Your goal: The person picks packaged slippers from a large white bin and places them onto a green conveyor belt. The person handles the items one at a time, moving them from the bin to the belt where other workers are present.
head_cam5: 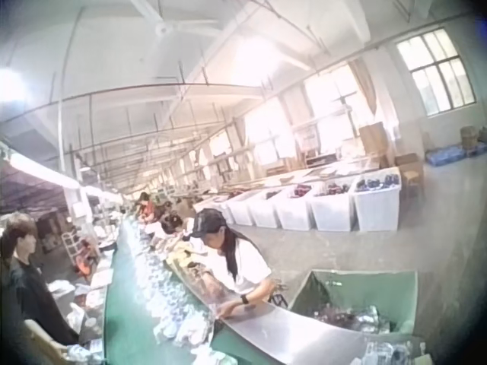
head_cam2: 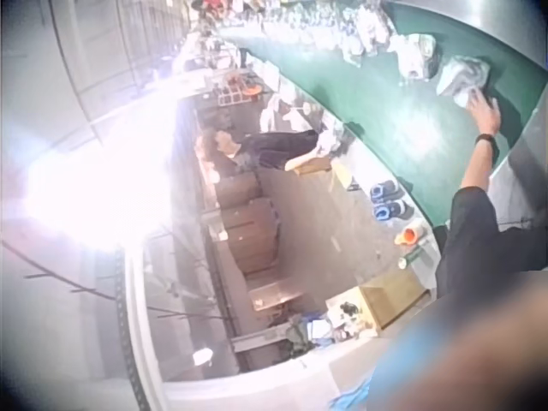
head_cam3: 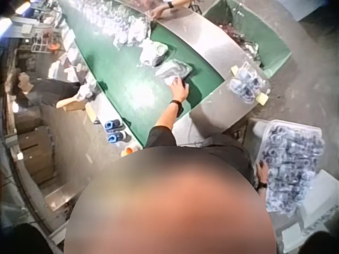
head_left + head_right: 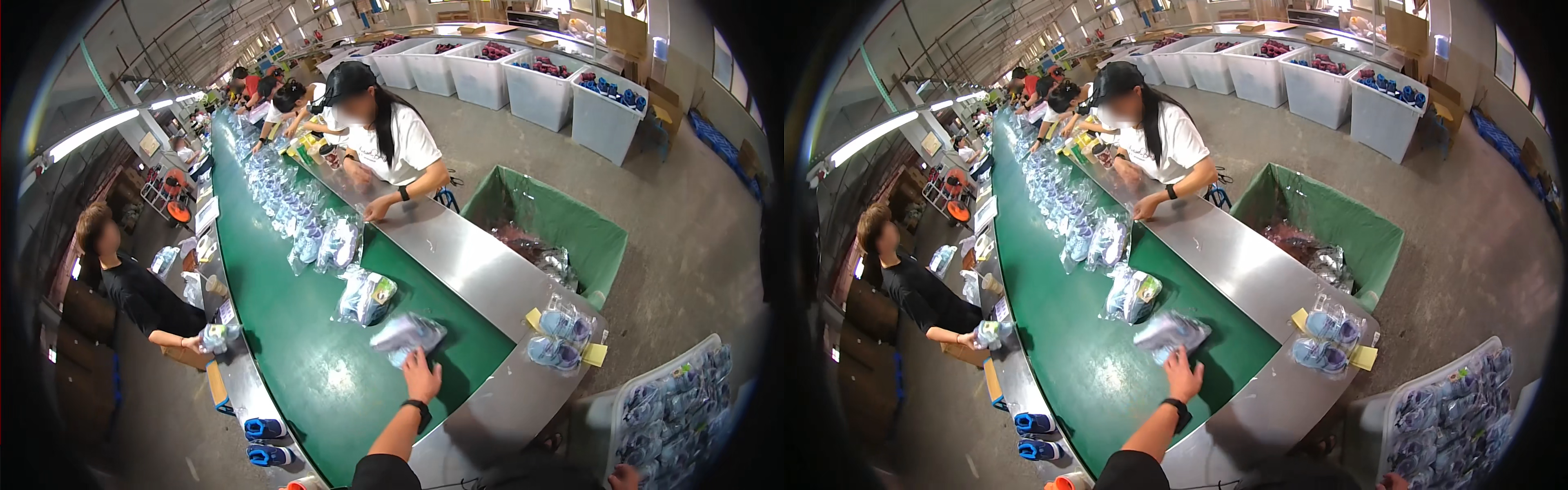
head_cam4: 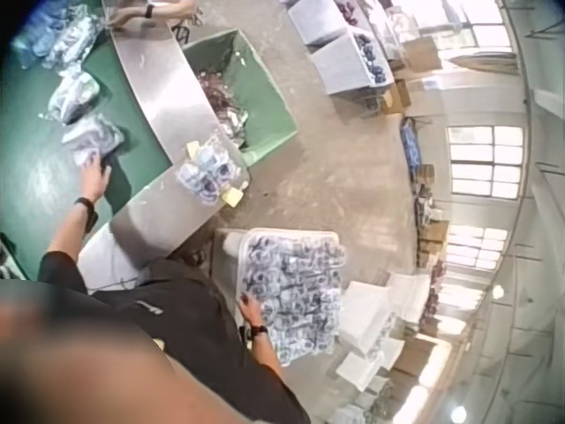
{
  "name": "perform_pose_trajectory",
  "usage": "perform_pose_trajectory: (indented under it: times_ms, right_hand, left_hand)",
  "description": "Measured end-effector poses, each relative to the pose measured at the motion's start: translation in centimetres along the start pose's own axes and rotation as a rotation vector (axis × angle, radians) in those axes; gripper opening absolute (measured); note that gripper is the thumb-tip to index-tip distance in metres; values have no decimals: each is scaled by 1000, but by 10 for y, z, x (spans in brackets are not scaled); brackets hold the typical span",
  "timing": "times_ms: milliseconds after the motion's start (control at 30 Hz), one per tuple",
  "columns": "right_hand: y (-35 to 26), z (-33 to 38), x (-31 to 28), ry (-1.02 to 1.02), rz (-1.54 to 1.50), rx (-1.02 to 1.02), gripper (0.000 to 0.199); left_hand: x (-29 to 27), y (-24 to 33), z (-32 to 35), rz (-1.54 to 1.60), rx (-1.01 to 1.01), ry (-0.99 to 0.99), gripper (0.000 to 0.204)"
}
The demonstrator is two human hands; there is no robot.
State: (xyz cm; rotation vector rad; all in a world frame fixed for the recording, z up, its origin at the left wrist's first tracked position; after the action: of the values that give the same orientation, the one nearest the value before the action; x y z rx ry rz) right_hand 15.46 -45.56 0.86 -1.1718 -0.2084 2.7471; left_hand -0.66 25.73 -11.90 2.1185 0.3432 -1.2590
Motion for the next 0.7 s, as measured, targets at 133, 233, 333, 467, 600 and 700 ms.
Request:
perform_pose_trajectory:
  times_ms: [133, 233, 333, 467, 600, 700]
  right_hand:
    - [8, -13, 12, 61, -149, -103, 44]
    - [9, -20, 15, 165, -201, -180, 40]
    - [-2, -20, 12, 188, -236, -201, 39]
    - [-36, -19, -4, 158, -252, -241, 36]
    - [-68, -13, -26, 142, -345, -272, 36]
    - [-82, 1, -41, 144, -493, -278, 36]
  left_hand:
    - [18, 20, 56, 1132, -681, 28, 70]
    - [20, 28, 83, 1792, -1088, 554, 77]
    - [21, 26, 85, 1604, -1221, 566, 80]
    - [26, 17, 62, 1491, -1079, 574, 39]
    - [21, 9, 36, 1679, -1272, 501, 37]
    - [6, 24, 23, 1741, -1207, 533, 35]
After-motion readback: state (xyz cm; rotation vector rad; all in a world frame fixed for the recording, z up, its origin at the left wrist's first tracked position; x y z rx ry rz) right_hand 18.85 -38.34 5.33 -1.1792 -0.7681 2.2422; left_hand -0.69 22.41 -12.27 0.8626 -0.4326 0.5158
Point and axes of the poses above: each hand's wrist, its own z-axis away from the middle knuckle, its own x-axis out of the palm, y = z × x, the point moved 1 cm from there along -z, towards the middle knuckle, and after that the axes turned 15 degrees about x, right-handed, at the moved point
